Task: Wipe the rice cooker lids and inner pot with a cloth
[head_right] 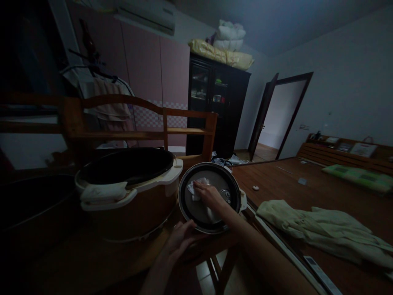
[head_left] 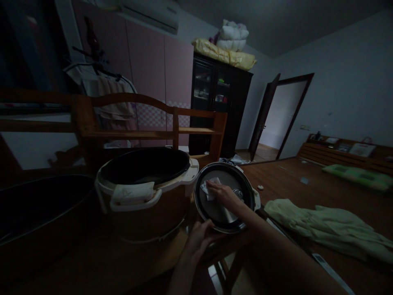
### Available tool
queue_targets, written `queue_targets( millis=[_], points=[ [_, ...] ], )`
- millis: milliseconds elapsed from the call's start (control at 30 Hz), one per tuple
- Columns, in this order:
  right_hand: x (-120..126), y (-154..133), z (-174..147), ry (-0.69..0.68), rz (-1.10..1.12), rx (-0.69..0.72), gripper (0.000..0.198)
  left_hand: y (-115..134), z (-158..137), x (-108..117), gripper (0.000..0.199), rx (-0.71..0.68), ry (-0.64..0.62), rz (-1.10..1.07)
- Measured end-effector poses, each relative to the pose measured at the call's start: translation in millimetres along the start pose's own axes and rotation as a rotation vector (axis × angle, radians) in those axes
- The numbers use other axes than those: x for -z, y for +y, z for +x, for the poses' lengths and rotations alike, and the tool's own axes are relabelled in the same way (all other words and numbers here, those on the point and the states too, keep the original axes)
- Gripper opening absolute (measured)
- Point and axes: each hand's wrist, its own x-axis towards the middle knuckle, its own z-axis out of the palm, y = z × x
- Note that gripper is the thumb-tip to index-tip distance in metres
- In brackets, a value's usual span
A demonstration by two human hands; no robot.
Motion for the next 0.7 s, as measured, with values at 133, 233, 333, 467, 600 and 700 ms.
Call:
queue_targets(
  millis=[133, 233, 333, 467, 600, 700],
  points=[
    [7.3, 22.5, 3.9, -0.003, -0.084, -0.109, 0.052, -2.7, 2.4, 4.7, 0.016, -0.029, -0.042, 0.008],
    [11.1, 35.3, -2.2, 0.015, -0.144, -0.208, 0.053, -2.5, 2.7, 5.2, 0.016, -0.031, -0.058, 0.014],
    [12.2, 40.3, -12.5, 0.021, -0.219, -0.322, 0.054, -1.2, 1.8, 3.9, 0.012, -0.031, -0.080, 0.014],
    [7.8, 35.2, -26.5, 0.010, -0.332, -0.477, 0.053, -0.1, -0.1, 2.2, 0.015, -0.025, -0.085, 0.018],
    [2.2, 20.1, -38.6, -0.033, -0.406, -0.584, 0.042, -1.5, 1.0, 3.4, 0.013, -0.028, -0.067, 0.015],
    [0.3, 8.6, -44.5, -0.058, -0.425, -0.617, 0.038, -3.6, 3.6, 5.8, 0.018, -0.022, -0.029, 0.015]
  ],
)
